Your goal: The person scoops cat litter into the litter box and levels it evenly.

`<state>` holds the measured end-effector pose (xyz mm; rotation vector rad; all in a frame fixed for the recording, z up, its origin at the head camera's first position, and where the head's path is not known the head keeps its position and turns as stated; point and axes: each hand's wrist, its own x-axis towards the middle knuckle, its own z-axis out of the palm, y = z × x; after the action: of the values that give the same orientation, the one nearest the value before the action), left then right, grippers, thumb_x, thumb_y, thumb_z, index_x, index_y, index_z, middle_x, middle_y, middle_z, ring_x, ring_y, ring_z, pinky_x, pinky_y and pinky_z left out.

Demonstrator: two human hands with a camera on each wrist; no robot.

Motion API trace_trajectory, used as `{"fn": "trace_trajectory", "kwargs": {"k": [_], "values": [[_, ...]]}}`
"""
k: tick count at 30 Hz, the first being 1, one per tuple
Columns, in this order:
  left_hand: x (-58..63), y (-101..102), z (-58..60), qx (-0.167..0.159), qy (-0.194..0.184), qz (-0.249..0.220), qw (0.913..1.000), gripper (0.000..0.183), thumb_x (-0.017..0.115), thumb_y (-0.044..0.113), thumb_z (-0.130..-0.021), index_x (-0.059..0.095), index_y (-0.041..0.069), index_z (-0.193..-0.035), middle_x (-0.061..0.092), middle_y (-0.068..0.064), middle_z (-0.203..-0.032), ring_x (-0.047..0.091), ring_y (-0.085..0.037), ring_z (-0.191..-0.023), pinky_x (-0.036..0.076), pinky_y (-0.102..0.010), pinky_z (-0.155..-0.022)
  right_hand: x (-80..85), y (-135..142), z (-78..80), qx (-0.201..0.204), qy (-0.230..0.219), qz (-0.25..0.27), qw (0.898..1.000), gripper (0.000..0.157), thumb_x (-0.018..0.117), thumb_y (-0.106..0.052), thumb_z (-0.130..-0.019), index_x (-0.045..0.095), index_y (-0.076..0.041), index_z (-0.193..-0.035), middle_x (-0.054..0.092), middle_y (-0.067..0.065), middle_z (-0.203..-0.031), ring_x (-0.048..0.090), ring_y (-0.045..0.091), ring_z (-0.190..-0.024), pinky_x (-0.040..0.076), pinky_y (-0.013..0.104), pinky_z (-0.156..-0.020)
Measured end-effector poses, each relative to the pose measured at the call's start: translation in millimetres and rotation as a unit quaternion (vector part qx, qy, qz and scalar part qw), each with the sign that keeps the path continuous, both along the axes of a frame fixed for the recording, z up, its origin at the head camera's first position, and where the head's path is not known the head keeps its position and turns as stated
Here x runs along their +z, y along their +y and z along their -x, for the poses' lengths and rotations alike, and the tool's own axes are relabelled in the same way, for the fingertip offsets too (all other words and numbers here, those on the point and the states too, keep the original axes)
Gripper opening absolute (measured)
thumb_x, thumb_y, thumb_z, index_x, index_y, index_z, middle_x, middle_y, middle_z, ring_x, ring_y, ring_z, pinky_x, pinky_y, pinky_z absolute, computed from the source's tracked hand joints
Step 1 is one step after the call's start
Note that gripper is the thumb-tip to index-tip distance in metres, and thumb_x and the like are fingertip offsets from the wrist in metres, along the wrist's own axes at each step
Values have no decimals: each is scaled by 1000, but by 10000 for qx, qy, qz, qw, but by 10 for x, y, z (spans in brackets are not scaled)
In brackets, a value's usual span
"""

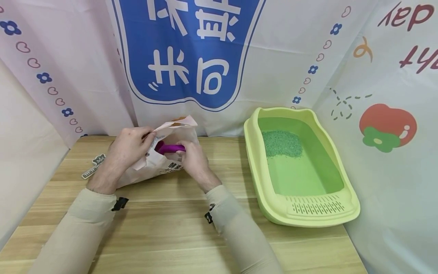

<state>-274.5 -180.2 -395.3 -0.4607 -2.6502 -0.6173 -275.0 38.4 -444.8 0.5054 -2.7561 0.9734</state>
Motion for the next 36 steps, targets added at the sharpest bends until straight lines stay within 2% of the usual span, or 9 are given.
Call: {"fn": "trace_trajectory", "kwargs": {"k": [4, 13, 22, 28, 36], "values": [[5, -9, 1, 14, 4, -5, 10000, 24, 59, 26, -107, 77, 12, -113, 81, -11, -104, 78, -31, -89, 60, -51, -78, 22, 55, -9, -52, -73, 48, 9999, 27, 73, -20, -99, 74, -18, -127, 80, 4, -117, 77, 21, -101, 62, 35, -93], [24, -29, -14, 98, -153, -88, 9998, 24, 58, 28, -107, 77, 14, -115, 81, -9, -101, 72, -26, -79, 57, -48, -70, 67, 203, -38, -149, -2, 81, 9999, 26, 73, -21, -99, 75, -18, -124, 81, 4, -114, 76, 20, -98, 62, 36, -91], [26, -56, -12, 121, -149, -61, 9998, 26, 59, 28, -107, 77, 13, -118, 80, -10, -101, 73, -26, -78, 59, -47, -69, 154, 352, -83, -244, 7, 147, 9996, 30, 74, -19, -98, 74, -16, -128, 79, 6, -122, 77, 24, -108, 61, 40, -97], [27, -61, -13, 121, -110, -54, 9999, 25, 60, 27, -107, 77, 12, -116, 79, -10, -97, 68, -24, -72, 55, -42, -64, 228, 465, -130, -252, -2, 262, 9993, 29, 73, -18, -99, 74, -17, -128, 79, 7, -122, 76, 24, -104, 61, 41, -93], [25, -80, -7, 98, -57, -97, 9999, 25, 59, 26, -107, 77, 11, -115, 80, -12, -102, 74, -28, -80, 59, -48, -70, 339, 606, -202, -306, 23, 411, 9987, 31, 72, -16, -99, 74, -17, -130, 79, 8, -122, 74, 22, -94, 61, 39, -85]]}}
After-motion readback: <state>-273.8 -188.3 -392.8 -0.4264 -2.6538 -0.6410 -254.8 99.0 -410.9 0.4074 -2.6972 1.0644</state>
